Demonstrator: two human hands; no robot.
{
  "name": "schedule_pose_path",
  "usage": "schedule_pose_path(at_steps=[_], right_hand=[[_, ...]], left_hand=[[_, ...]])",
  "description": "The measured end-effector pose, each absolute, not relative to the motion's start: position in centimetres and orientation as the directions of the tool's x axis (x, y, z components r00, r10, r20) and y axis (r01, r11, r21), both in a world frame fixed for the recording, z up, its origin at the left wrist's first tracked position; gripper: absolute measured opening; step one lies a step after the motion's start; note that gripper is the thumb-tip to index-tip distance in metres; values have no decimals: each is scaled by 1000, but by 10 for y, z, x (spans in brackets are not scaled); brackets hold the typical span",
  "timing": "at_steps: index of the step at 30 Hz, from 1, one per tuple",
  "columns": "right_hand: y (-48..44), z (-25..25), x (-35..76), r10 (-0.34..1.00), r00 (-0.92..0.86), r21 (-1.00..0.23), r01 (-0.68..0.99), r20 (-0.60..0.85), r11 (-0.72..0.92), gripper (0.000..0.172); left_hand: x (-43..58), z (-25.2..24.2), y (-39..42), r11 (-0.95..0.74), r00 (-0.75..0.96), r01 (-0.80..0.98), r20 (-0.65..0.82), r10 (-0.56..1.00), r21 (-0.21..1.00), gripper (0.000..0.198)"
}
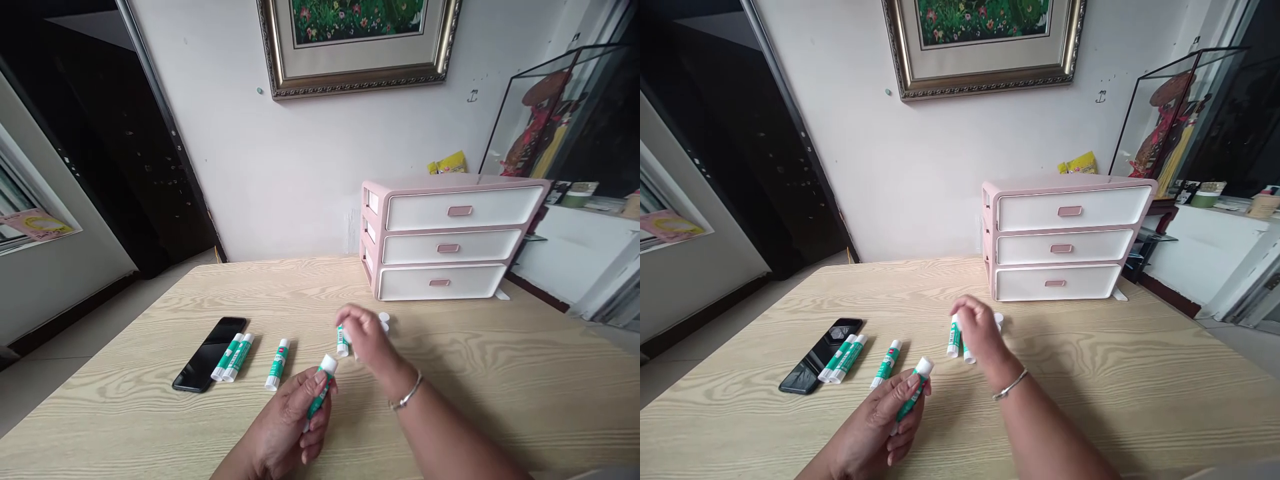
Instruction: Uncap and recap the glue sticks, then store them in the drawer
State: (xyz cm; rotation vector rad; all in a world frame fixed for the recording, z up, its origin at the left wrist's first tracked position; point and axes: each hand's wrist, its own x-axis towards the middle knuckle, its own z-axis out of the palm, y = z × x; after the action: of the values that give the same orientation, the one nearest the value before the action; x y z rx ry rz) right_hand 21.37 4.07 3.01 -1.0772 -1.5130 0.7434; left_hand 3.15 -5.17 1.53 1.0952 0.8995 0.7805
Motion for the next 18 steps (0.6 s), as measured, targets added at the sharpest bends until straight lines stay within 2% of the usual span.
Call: schedule_pose_path(at_steps=[2,3,5,7,9,11,14,18], right_hand=[[47,38,222,899,142,-900,215,414,380,22],[47,41,223,890,183,-902,203,417,381,22],[46,42,221,881,198,-898,202,429,392,22],[44,37,216,881,134,-878,237,453,415,23],[44,28,212,878,88,-856,286,471,431,24],[48,21,213,872,108,-848,318,477,424,24],[52,19,216,862,177,-855,326,475,404,23],[51,19,217,856,148,-837,348,495,423,22]], left_hand=[[27,14,-50,59,284,247,-131,950,967,41],[26,14,-48,-38,216,439,-64,974,898,37],[25,14,-44,-145,128,743,75,989,653,26],[26,16,-39,-160,99,901,167,981,403,19],[25,18,-33,-152,106,967,220,970,206,18],[20,19,-27,-122,99,989,240,966,84,20],[9,18,-19,-91,82,996,264,961,20,21],[-8,15,-13,-48,55,998,286,957,-31,23]])
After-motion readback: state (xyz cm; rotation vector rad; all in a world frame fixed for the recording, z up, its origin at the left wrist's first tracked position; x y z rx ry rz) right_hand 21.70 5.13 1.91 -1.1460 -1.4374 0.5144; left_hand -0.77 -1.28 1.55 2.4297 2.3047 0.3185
